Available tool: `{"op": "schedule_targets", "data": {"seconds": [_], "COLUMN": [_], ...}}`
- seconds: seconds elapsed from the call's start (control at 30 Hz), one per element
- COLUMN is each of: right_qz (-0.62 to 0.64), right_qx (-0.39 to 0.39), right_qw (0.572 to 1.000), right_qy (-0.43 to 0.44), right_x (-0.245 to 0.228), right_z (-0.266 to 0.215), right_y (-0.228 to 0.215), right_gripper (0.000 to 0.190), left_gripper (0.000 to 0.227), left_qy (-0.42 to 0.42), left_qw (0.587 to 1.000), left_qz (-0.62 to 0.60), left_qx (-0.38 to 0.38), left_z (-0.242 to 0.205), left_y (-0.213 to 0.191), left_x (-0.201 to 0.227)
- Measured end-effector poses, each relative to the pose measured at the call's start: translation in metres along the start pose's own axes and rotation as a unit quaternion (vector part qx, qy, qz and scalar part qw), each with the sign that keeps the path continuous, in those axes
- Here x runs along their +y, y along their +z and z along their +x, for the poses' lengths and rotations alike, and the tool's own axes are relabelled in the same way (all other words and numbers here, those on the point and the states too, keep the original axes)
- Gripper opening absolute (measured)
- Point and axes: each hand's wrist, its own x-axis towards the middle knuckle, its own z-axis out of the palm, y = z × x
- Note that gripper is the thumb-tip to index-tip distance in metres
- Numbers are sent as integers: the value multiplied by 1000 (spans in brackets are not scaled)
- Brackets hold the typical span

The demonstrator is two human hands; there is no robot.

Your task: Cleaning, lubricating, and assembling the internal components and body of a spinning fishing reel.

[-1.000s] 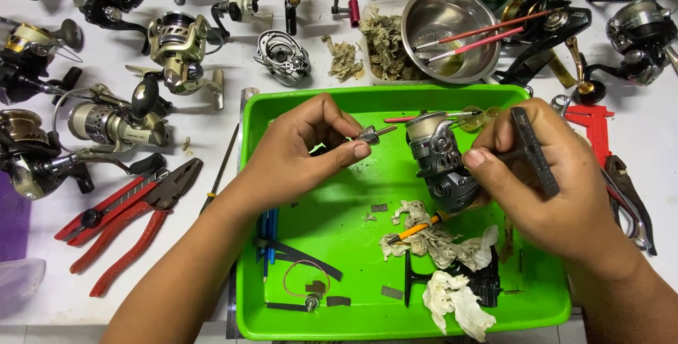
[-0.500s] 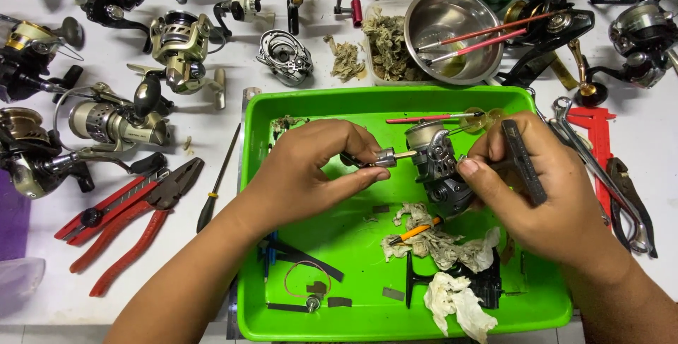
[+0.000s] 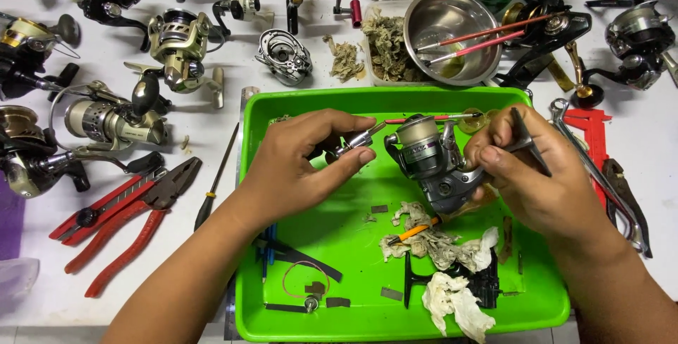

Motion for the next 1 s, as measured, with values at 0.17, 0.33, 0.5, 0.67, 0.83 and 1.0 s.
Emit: {"op": "schedule_targets", "data": {"seconds": [0.17, 0.33, 0.5, 0.67, 0.83, 1.0], "right_qz": [-26, -68, -152, -262, -377, -412], "right_qx": [22, 27, 12, -49, -118, -208], "right_qw": [999, 997, 986, 961, 917, 887], "right_qy": [22, 38, 69, 77, 49, 9], "right_x": [1, 2, 5, 4, 8, 12], "right_z": [-2, -4, -3, 1, 2, 0], "right_y": [0, 2, 7, 21, 41, 57], "right_gripper": [19, 19, 21, 17, 19, 21], "left_gripper": [24, 25, 29, 35, 30, 35], "left_qy": [-7, -43, -138, -178, -171, -159], "left_qw": [1000, 999, 984, 954, 940, 920], "left_qz": [5, -7, -111, -235, -286, -346], "left_qx": [-5, -1, 28, 54, 73, 92], "left_z": [0, -2, -6, -7, -11, -6], "left_y": [0, -1, -1, 1, 0, -1], "left_x": [-4, -7, -19, -26, -36, -38]}}
